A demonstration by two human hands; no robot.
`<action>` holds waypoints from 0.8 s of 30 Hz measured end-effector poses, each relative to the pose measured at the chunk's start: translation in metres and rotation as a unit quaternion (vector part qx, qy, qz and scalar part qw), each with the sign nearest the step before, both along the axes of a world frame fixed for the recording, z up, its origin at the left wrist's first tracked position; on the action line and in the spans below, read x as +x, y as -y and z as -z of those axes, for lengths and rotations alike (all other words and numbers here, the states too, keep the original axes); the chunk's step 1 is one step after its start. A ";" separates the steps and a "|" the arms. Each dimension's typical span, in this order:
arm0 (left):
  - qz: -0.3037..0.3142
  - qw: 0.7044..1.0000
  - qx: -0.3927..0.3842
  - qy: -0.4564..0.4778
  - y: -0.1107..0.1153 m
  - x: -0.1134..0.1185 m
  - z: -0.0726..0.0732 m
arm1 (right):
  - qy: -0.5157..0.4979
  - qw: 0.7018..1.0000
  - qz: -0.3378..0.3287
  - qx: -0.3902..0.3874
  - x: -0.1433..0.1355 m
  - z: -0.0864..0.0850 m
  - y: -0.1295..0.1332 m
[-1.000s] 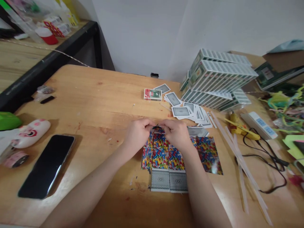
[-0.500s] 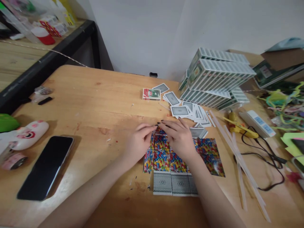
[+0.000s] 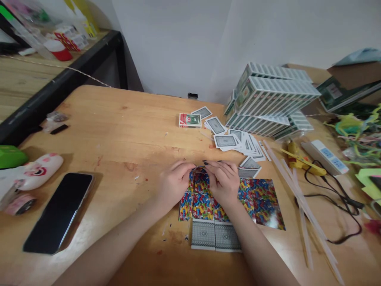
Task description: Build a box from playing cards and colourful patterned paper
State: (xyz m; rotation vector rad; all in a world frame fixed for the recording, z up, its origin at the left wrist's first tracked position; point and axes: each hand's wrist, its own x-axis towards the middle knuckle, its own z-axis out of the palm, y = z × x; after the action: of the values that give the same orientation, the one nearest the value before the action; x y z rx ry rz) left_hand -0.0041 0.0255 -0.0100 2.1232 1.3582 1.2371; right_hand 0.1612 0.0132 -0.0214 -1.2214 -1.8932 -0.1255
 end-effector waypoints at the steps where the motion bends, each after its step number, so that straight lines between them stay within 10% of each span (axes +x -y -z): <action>1: 0.000 1.000 0.007 -0.008 0.000 0.000 0.000 | -0.002 1.000 0.003 0.004 0.000 0.001 0.000; 14: 0.034 0.989 0.070 -0.125 0.003 -0.002 -0.008 | -0.027 0.999 0.020 -0.003 -0.005 0.001 0.004; 24: 0.103 0.993 -0.052 -0.038 -0.009 -0.007 -0.005 | -0.028 0.999 0.019 -0.011 -0.004 -0.001 0.003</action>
State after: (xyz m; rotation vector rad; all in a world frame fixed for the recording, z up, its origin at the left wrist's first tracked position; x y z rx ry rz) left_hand -0.0110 0.0350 -0.0050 2.1923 1.1697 0.9920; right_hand 0.1572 0.0097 -0.0208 -1.2640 -1.8276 -0.0905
